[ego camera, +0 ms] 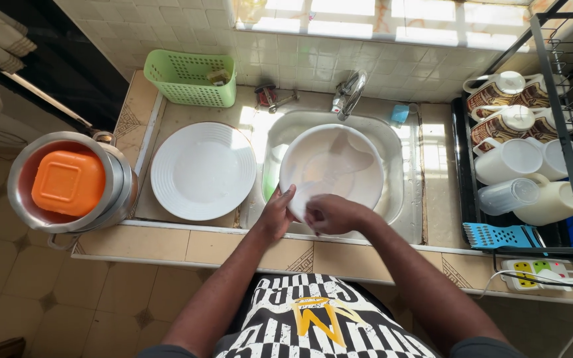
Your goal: Washing plates and a frying pan in a kitchen sink using a sponge and soap
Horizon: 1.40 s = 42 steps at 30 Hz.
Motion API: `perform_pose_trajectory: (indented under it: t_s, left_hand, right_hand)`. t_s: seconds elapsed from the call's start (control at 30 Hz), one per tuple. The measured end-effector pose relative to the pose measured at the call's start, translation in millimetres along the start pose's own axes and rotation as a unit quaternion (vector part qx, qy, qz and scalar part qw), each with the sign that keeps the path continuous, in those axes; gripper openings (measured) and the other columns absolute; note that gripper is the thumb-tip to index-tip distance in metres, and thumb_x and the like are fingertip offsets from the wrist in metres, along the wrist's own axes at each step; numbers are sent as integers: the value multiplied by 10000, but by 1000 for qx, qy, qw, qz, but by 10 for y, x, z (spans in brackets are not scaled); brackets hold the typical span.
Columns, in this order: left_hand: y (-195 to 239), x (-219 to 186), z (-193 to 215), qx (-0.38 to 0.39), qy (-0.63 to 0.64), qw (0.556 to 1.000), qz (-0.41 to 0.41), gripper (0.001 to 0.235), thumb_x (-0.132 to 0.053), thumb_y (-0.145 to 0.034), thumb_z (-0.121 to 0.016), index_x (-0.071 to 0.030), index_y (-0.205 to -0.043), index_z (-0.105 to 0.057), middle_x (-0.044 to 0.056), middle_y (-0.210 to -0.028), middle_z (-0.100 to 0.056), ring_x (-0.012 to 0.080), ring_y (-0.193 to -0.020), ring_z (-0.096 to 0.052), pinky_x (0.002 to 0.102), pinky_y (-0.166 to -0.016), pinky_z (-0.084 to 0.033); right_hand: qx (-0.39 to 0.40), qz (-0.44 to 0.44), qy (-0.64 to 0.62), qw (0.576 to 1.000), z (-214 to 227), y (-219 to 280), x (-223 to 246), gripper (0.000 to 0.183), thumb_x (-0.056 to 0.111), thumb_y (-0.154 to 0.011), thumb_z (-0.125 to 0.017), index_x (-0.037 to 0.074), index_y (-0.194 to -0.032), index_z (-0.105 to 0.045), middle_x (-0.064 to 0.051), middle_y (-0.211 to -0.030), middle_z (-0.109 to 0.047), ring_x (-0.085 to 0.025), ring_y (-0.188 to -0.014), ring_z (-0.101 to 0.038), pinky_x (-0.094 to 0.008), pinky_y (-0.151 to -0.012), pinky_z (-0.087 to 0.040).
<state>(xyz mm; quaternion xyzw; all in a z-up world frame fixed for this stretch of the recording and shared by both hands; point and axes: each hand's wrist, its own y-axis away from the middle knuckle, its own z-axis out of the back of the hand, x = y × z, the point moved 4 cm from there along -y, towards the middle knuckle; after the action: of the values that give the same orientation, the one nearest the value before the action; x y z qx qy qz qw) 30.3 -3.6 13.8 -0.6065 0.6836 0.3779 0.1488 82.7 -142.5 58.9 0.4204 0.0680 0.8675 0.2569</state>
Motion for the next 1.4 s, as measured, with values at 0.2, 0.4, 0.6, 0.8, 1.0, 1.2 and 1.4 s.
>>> perform_pose_trajectory:
  t_s: [0.2, 0.4, 0.6, 0.8, 1.0, 1.2, 1.4]
  left_hand:
    - [29, 13, 9, 25, 35, 999, -29, 248, -212, -1019, -598, -159, -1246, -514, 227, -907, -748, 228, -652, -698, 347, -550, -575]
    - [-317, 326, 457, -33, -29, 999, -33, 484, -193, -942, -674, -114, -1366, -455, 192, -1135, -711, 341, -927, -746, 546, -651, -653]
    - [-253, 302, 408, -26, -76, 997, -23, 508, -99, -847, -661, -98, -1320, -477, 162, -1044, -714, 320, -849, -761, 478, -567, -670]
    - [-115, 230, 207, 7, -96, 995, 28, 596, -67, -740, -631, -55, -1322, -500, 177, -957, -690, 341, -752, -742, 500, -501, -654]
    - [-489, 654, 668, 37, -81, 996, 26, 614, -43, -704, -606, -59, -1313, -534, 180, -997, -703, 329, -792, -738, 487, -510, -663]
    - [-418, 595, 656, 30, -89, 995, 19, 617, -49, -692, -608, -41, -1303, -524, 177, -1007, -682, 310, -836, -694, 461, -584, -649]
    - [-428, 629, 646, 35, -89, 995, 10, 628, -64, -691, -622, -59, -1312, -530, 160, -1003, -689, 282, -848, -695, 458, -604, -650]
  right_hand:
    - [-135, 28, -53, 989, -79, -66, 256, 67, 175, -921, -613, 112, -941, -611, -88, -887, -588, -335, -925, -630, -436, -845, -500]
    - [-64, -67, 113, 989, 214, 311, 98, 163, 261, -884, -638, 109, -863, -694, -174, -880, -654, -413, -941, -642, -502, -841, -493]
    - [-127, -155, 322, 925, 291, 211, -738, 66, 190, -798, -686, 200, -857, -713, -66, -923, -628, -294, -955, -641, -418, -825, -539]
    - [-255, -44, 386, 885, 546, -79, -735, 175, 101, -816, -688, 146, -983, -664, -93, -1005, -579, -341, -1039, -566, -452, -918, -463]
    - [-238, 147, 189, 941, 395, -248, -27, 247, -53, -816, -585, 169, -905, -645, -78, -1010, -602, -372, -1088, -579, -494, -937, -480]
    - [-296, 99, 304, 900, 527, -304, -186, 180, 49, -864, -654, 227, -847, -668, -8, -974, -664, -264, -1015, -628, -464, -971, -459]
    - [-249, 172, 154, 940, 537, -297, -52, 256, -26, -892, -573, 156, -1011, -708, -115, -1013, -682, -403, -1028, -649, -493, -902, -527]
